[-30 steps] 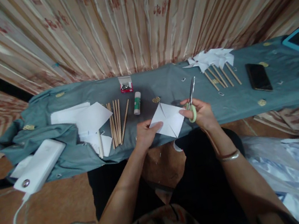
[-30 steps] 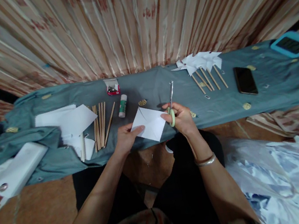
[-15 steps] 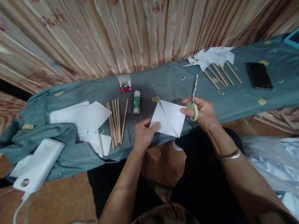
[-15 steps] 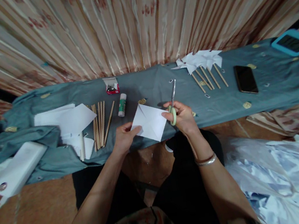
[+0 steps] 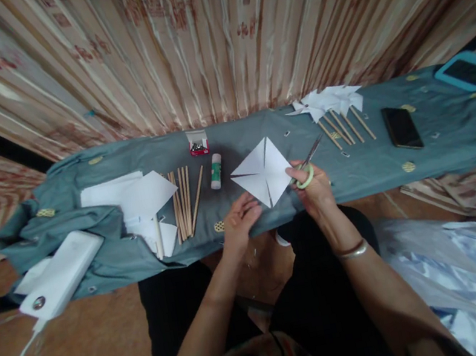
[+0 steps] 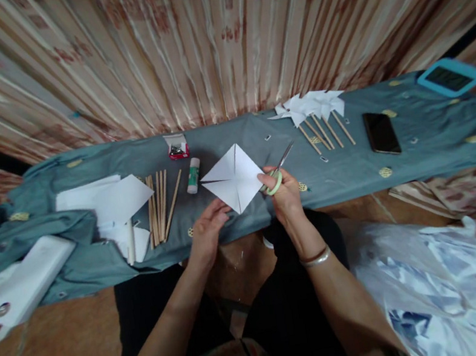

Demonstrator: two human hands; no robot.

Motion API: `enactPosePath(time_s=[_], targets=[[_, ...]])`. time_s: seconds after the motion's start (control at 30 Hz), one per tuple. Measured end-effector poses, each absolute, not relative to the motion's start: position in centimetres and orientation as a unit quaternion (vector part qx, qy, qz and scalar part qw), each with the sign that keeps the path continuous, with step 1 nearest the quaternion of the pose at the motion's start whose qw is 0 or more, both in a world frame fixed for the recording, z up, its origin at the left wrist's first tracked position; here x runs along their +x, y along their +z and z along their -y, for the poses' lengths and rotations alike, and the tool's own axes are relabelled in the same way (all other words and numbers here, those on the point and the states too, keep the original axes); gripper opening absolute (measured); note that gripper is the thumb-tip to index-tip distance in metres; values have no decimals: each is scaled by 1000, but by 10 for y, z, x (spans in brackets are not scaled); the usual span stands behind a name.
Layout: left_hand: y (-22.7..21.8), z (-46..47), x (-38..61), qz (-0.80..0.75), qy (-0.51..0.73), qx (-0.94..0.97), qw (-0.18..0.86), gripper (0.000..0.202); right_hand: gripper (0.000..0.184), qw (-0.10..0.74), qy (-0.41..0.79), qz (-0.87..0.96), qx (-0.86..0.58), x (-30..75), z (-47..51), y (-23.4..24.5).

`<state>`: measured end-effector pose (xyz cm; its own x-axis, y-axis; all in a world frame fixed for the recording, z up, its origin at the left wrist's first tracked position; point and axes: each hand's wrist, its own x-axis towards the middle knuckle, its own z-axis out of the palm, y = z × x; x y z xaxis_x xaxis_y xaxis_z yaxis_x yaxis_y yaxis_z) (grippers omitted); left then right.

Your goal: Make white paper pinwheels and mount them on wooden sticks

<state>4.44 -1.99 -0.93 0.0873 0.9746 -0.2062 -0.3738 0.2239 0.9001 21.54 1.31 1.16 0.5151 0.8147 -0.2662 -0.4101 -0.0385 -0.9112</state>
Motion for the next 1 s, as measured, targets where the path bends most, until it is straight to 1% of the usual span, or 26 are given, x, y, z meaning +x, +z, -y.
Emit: enactPosePath(time_s=[0.03, 0.1, 0.3, 0.43, 0.6, 0.7, 0.83, 0.9, 1.0], targets=[[-11, 26, 54, -423, 501, 370, 658, 49, 34, 668, 469, 174, -551, 211, -14, 12], [-14, 35, 72, -444, 490, 414, 626, 43, 35, 666, 482, 170, -544, 204, -14, 13], [-8, 25, 94, -434, 532, 428, 588, 34, 37, 642, 504, 180, -549, 190, -15, 16], [-4, 3, 83, -468, 555, 382, 572, 35, 39, 615, 510, 218, -560, 186, -12, 13], [-6, -12, 70, -446, 572, 321, 609, 36, 41, 574, 520, 285, -565, 180, -5, 8], [-10, -20, 67, -445, 583, 315, 602, 34, 42, 532, 539, 318, -570, 177, -3, 7], [-23, -32, 55, -499, 574, 357, 542, 27, 45, 468, 579, 360, -562, 180, 3, 9], [-30, -36, 47, -525, 565, 379, 511, 24, 46, 415, 606, 393, -553, 185, 10, 11], [-38, -40, 39, -529, 570, 382, 500, 26, 47, 311, 661, 426, -535, 194, 23, 13]])
